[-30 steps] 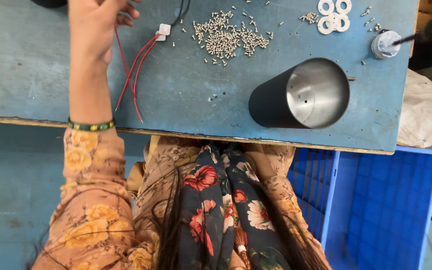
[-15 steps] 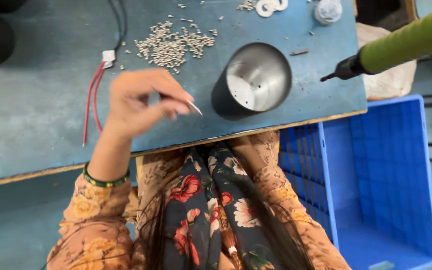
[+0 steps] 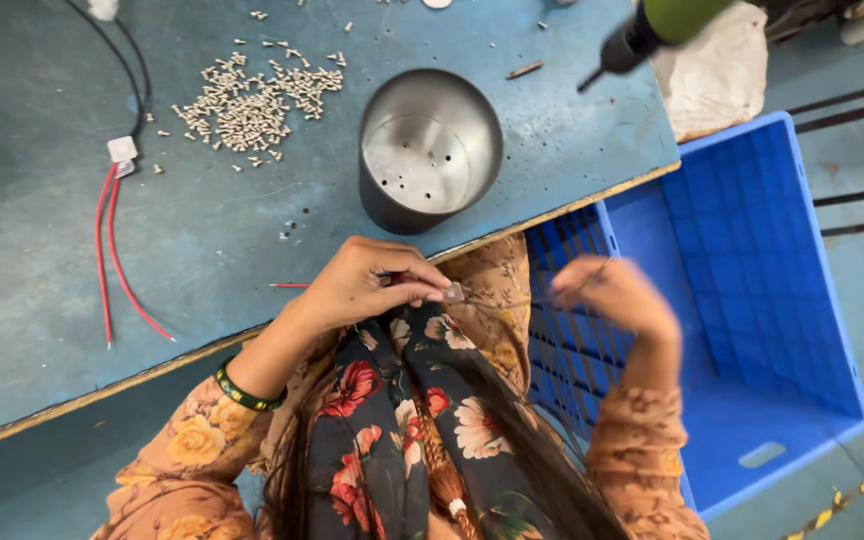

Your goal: The person threads red and black wires through the holes of a metal lamp shade, pulls them through, and positions an LED chip inside the shade. They then pick small screws from the table and use a green electric screwdriver to drive screws, securing the LED module to the shade.

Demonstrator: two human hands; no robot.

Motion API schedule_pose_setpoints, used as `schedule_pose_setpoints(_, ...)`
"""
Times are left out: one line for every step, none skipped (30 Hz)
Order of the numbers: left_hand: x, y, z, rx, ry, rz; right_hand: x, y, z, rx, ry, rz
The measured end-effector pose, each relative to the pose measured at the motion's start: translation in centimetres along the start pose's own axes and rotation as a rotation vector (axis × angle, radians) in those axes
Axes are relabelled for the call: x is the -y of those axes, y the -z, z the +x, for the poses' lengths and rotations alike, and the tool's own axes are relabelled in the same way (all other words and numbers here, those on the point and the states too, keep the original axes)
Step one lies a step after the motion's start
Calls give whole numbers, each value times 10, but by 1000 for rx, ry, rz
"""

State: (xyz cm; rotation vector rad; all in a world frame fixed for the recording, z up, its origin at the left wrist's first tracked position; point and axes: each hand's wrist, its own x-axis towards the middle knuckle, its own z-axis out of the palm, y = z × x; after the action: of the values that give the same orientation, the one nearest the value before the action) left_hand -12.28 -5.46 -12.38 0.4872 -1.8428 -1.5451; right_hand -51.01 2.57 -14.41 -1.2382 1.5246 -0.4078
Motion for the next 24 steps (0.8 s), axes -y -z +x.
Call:
schedule_pose_setpoints(6, -2, 1, 1, 4, 13, 3, 20, -7, -129, 423, 123)
schedule_pose_setpoints(11, -4, 2, 3, 9, 26, 6, 32, -1, -446, 545, 115)
schedule_pose_setpoints(15, -5, 2, -27, 18, 28, 11, 42, 12, -543, 741, 461)
schedule_pose_setpoints(18, -6, 3, -56, 25, 32, 19, 52, 32, -682, 716, 509)
schedule_pose_setpoints(20, -6, 4, -84, 31, 38, 28, 62, 53, -821, 690, 559)
schedule_pose_setpoints(22, -7, 5, -94, 38, 48, 38, 68, 75, -886, 679, 435)
schedule_pose_setpoints(23, -8, 5, -105, 47, 56, 48, 71, 99, -947, 661, 311)
schedule_pose_setpoints(24, -9, 4, -117, 58, 64, 59, 73, 124, -876, 732, 263)
schedule_pose_setpoints(24, -9, 5, -114, 61, 73, 70, 73, 147, -800, 801, 217)
schedule_pose_setpoints(24, -9, 5, -113, 65, 84, 79, 71, 165, -886, 880, 57)
schedule_pose_setpoints(24, -9, 5, -112, 69, 98, 87, 69, 181, -966, 956, -106)
schedule_pose_setpoints(25, -9, 5, -104, 87, 83, 96, 70, 194, -989, 931, -134)
schedule_pose_setpoints(25, -9, 6, -99, 105, 68, 104, 70, 207, -1009, 907, -163)
schedule_pose_setpoints(25, -8, 6, -94, 121, 52, 109, 71, 215, -1027, 884, -192)
schedule_pose_setpoints(25, -8, 6, -87, 135, 47, 111, 71, 220, -1021, 884, -231)
schedule_pose_setpoints(25, -8, 5, -80, 148, 40, 113, 70, 226, -1014, 885, -274)
schedule_pose_setpoints(25, -7, 5, -75, 159, 33, 114, 70, 231, -1006, 886, -318)
schedule_pose_setpoints(25, -7, 4, -74, 174, 27, 113, 70, 234, -1031, 893, -320)
schedule_pose_setpoints(26, -8, 3, -74, 191, 20, 111, 70, 235, -1054, 900, -323)
schedule_pose_setpoints(26, -8, 1, -75, 209, 12, 108, 69, 237, -1076, 905, -326)
schedule_pose_setpoints(27, -8, 0, -74, 200, 21, 105, 68, 237, -1080, 919, -303)
schedule_pose_setpoints(27, -8, 0, -74, 192, 28, 102, 68, 237, -1083, 931, -281)
schedule_pose_setpoints(27, -8, -1, -74, 184, 36, 99, 67, 238, -1085, 944, -260)
schedule_pose_setpoints(27, -8, -2, -71, 198, 19, 97, 68, 238, -1062, 895, -179)
